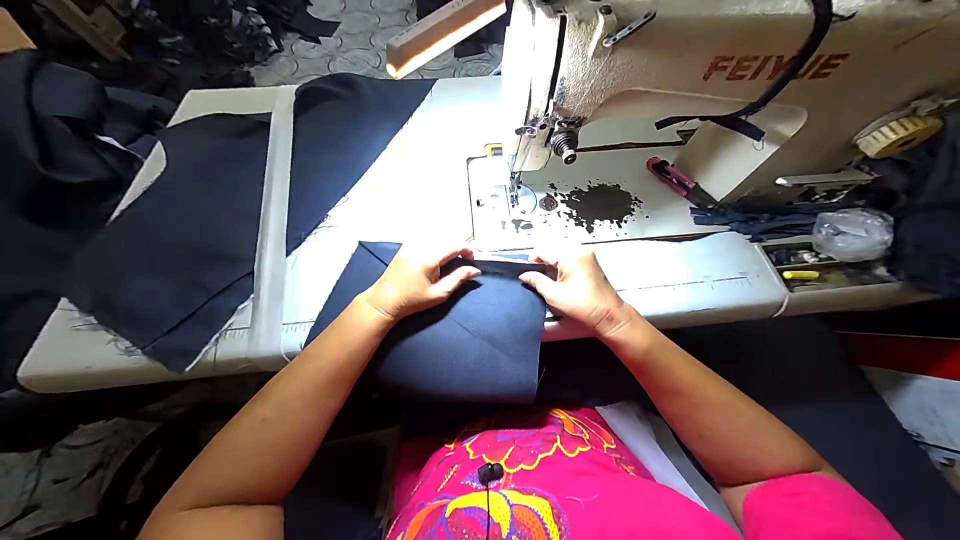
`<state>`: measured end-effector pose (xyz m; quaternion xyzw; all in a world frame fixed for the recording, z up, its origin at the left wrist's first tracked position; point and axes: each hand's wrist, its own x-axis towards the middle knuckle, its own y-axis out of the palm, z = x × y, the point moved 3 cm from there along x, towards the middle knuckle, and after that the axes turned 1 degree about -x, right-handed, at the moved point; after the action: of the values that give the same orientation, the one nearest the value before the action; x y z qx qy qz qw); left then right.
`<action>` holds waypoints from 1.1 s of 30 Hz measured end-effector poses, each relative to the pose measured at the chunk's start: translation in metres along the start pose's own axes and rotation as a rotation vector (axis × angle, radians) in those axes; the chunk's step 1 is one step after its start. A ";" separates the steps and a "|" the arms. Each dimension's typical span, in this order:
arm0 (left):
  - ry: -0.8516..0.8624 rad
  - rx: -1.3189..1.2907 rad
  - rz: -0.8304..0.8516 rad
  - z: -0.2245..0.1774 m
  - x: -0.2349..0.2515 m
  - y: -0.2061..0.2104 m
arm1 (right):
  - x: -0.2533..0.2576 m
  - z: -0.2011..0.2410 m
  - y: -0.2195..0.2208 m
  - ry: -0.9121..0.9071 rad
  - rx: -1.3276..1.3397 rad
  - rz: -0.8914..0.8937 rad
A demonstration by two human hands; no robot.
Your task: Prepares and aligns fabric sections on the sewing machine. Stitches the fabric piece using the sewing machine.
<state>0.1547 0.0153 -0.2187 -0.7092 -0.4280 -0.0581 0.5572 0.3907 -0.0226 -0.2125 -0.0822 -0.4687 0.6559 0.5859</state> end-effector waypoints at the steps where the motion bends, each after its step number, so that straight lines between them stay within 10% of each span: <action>1: -0.078 -0.048 0.011 0.002 0.002 -0.003 | 0.002 0.000 -0.002 0.034 0.074 -0.005; 6: -0.374 -0.250 0.002 -0.003 0.014 -0.020 | 0.014 -0.003 -0.011 0.226 0.251 -0.016; 33: -0.448 -0.259 -0.050 0.000 0.019 -0.028 | 0.020 0.007 -0.014 0.257 0.249 -0.139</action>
<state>0.1478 0.0264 -0.1870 -0.7590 -0.5472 0.0325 0.3514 0.3898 -0.0108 -0.1903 -0.0598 -0.3098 0.6509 0.6905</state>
